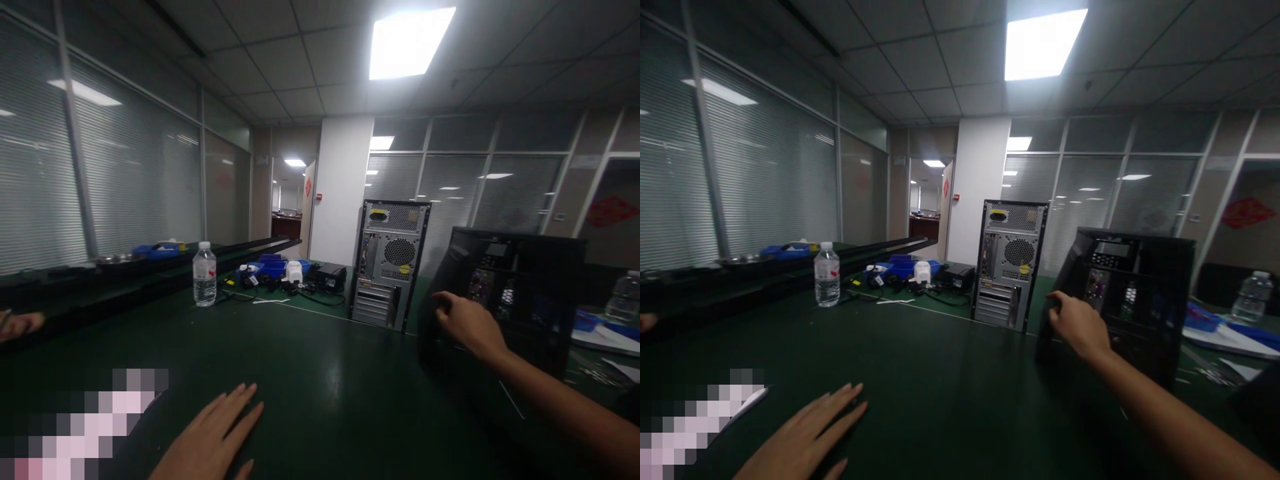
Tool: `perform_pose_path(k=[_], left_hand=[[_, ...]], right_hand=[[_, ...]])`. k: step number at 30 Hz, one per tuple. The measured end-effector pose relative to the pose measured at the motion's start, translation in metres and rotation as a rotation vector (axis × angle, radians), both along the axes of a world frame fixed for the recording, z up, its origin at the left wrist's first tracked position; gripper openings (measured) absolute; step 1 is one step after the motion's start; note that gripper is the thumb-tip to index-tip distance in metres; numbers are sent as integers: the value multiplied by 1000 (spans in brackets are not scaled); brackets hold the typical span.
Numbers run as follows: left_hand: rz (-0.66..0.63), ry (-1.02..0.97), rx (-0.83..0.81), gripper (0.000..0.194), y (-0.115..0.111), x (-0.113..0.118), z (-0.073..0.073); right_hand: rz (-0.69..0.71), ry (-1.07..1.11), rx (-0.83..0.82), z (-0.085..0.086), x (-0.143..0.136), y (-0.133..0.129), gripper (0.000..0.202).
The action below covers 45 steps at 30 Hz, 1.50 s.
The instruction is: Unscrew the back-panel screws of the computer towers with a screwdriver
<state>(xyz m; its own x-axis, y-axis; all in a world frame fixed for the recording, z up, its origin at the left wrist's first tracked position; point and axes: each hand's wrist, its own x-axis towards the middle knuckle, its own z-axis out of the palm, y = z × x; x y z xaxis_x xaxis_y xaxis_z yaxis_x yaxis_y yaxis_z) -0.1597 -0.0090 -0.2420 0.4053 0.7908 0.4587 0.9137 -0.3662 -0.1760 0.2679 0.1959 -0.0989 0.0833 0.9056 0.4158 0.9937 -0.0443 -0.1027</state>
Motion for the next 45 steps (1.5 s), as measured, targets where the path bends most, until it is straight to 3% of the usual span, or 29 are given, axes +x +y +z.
perform_pose_path(k=[3, 7, 12, 17, 21, 25, 29, 34, 39, 45], left_hand=[[37, -40, -13, 48, 13, 1, 7], [54, -106, -126, 50, 17, -2, 2], [189, -185, -398, 57, -8, -3, 14], [249, -258, -459, 60, -38, -13, 24], [261, -305, -421, 58, -54, -25, 17], [264, -335, -362, 54, -67, -33, 6], [277, -363, -345, 48, -72, -34, 5], [295, -374, -357, 45, -71, -31, 12], [313, -383, -374, 44, -69, -29, 13], [305, -360, -357, 44, -68, -32, 7]], right_hand=[[43, -37, 11, -2, -4, -29, 38], [96, -84, 6, -2, -5, -73, 42], [241, -158, -29, -3, -4, -129, 45], [473, -271, -12, -15, -13, -178, 50], [634, -500, -4, -24, -41, -208, 55], [738, -799, -122, -29, -92, -228, 60], [848, -878, -246, -39, -152, -230, 36], [892, -893, -321, -61, -216, -208, 13], [913, -913, -387, -70, -273, -178, 19], [980, -895, -343, -62, -319, -150, 23]])
